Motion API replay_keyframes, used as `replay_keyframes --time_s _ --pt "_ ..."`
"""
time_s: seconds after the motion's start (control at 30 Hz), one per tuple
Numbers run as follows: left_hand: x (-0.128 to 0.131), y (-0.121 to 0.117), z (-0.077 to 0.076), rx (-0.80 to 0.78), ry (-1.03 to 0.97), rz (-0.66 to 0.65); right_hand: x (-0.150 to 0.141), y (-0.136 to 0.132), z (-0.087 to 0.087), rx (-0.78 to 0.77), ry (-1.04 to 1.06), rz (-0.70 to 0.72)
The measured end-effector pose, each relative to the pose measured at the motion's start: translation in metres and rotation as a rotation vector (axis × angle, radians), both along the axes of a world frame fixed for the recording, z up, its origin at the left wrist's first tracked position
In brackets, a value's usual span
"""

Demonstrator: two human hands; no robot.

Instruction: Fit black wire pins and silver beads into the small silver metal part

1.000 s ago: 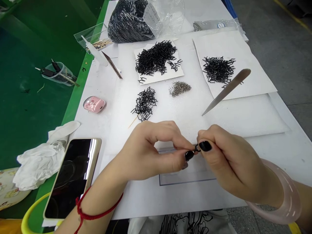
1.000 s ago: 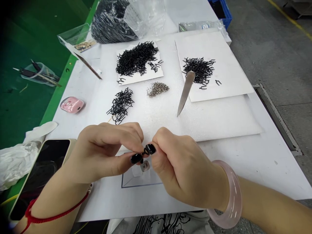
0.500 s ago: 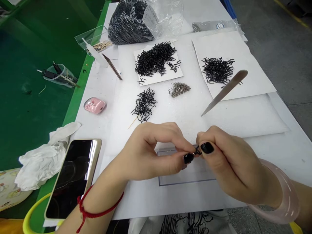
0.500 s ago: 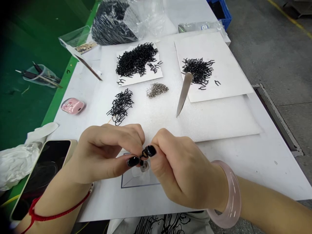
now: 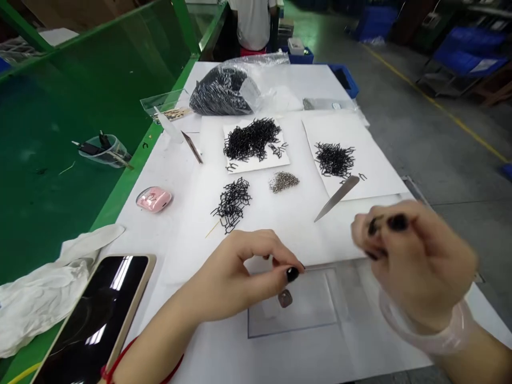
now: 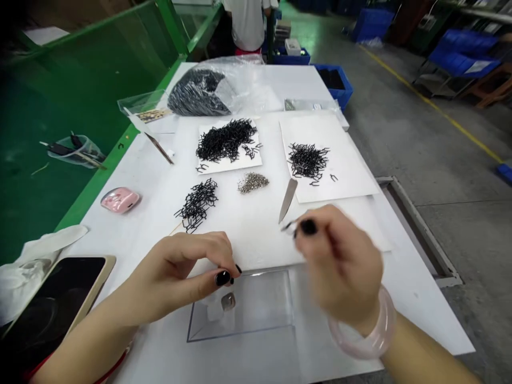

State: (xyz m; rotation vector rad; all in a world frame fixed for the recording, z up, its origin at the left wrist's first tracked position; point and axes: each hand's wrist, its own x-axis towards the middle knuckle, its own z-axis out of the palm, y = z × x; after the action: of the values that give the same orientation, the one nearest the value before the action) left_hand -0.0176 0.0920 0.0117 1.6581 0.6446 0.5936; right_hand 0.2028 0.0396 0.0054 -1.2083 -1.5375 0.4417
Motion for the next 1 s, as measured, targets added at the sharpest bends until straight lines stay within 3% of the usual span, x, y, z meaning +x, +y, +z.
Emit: replay_keyframes --time_s 0.1,0.2,0.33,0.53,0.6,0.73,1.0 --pt "-0.009 0.006 0.003 -0.006 0.161 0.007 0.032 0.028 -0.001 -0.05 -0.057 -0.278" --pt "-0.02 0.012 0.006 -0.041 0.298 -0.039 0.057 0.054 -0.007 -0.28 -0.208 -0.319" --pt "-0.027 0.016 0.011 -0.109 0.454 -0.11 0.06 0.061 -0.01 -0.423 -0.221 -0.241" --pt "-0.028 0.014 0.016 -0.146 0.557 -0.208 0.033 0.042 -0.006 -0.5 -0.133 0.267" --pt "-0.027 0.012 0.016 -0.131 0.55 -0.219 0.028 0.041 -0.01 -0.54 -0.181 0.345" --pt "-0.023 0.009 0.015 -0.065 0.499 -0.243 0.025 0.044 -0.022 -0.578 -0.213 0.265" --pt "-0.014 0.007 0.005 0.053 0.396 -0.291 0.03 0.043 -0.031 -0.519 0.019 0.121"
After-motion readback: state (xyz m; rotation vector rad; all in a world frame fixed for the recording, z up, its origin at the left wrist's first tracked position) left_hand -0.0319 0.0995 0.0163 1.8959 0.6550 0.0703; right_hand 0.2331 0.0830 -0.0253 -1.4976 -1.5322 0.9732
